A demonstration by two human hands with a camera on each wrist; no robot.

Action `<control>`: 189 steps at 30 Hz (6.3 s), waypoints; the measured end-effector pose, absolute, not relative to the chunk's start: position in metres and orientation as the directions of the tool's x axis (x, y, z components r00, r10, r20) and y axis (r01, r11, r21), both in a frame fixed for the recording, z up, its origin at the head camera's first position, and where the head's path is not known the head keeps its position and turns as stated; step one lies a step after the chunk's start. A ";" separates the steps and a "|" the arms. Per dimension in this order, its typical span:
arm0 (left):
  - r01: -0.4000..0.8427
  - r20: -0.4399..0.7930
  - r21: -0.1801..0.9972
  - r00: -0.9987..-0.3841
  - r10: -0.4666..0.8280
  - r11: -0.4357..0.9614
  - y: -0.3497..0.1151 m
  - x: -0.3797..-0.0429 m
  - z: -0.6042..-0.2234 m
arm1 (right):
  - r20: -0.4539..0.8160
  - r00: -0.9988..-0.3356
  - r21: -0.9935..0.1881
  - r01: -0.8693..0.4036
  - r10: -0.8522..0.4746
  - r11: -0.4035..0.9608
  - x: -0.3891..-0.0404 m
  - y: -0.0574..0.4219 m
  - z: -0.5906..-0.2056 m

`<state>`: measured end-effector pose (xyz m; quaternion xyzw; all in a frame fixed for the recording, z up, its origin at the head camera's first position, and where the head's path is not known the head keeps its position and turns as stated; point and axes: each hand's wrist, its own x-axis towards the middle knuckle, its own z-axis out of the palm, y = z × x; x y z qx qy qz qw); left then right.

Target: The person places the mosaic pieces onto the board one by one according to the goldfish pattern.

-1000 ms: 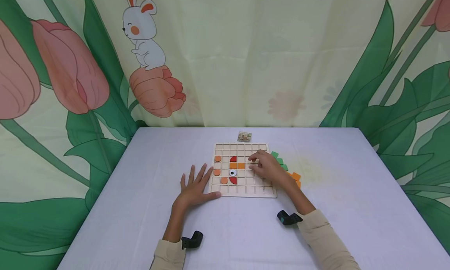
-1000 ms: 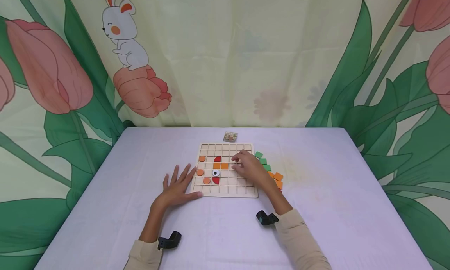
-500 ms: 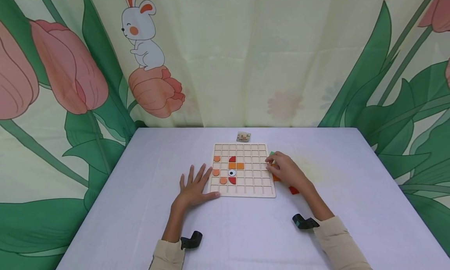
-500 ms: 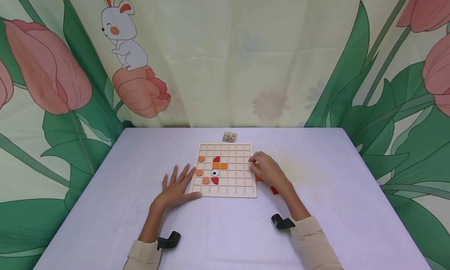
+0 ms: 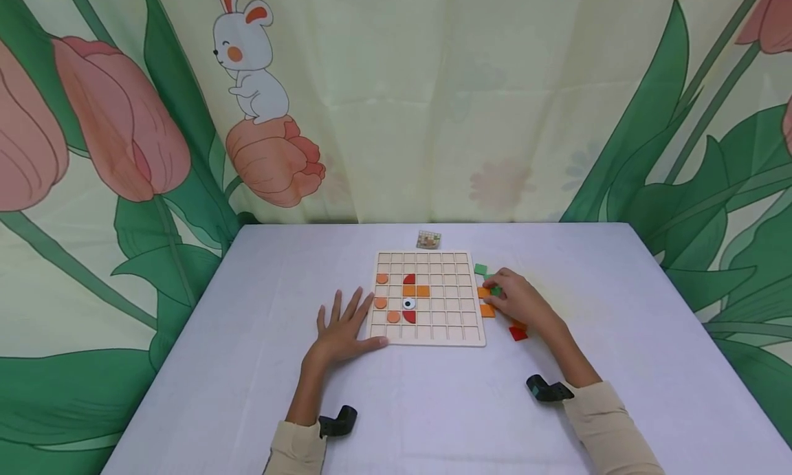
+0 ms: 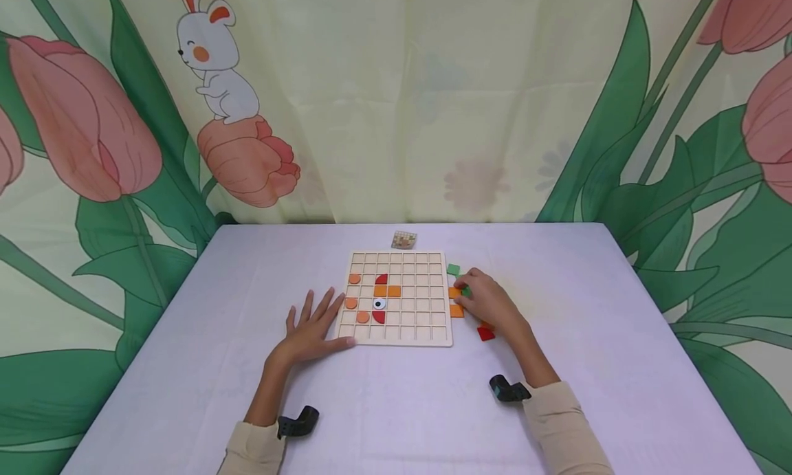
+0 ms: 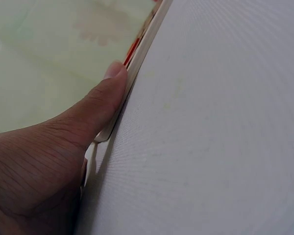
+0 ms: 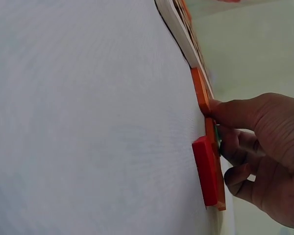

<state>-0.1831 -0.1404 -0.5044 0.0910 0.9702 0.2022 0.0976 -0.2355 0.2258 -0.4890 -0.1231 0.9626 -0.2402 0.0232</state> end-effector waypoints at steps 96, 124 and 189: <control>0.138 -0.158 0.394 -0.964 0.215 0.909 -0.142 -0.186 -0.504 | 0.100 -0.885 -0.385 -0.456 -0.456 0.802 -0.234 0.120 -0.486; 0.137 -0.152 0.396 -0.965 0.212 0.908 -0.139 -0.185 -0.501 | 0.069 -0.894 -0.407 -0.431 -0.443 0.806 -0.233 0.121 -0.485; 0.125 -0.161 0.424 -0.964 0.210 0.897 -0.142 -0.183 -0.508 | 0.027 -0.921 -0.530 -0.342 -0.388 0.776 -0.212 0.230 -0.480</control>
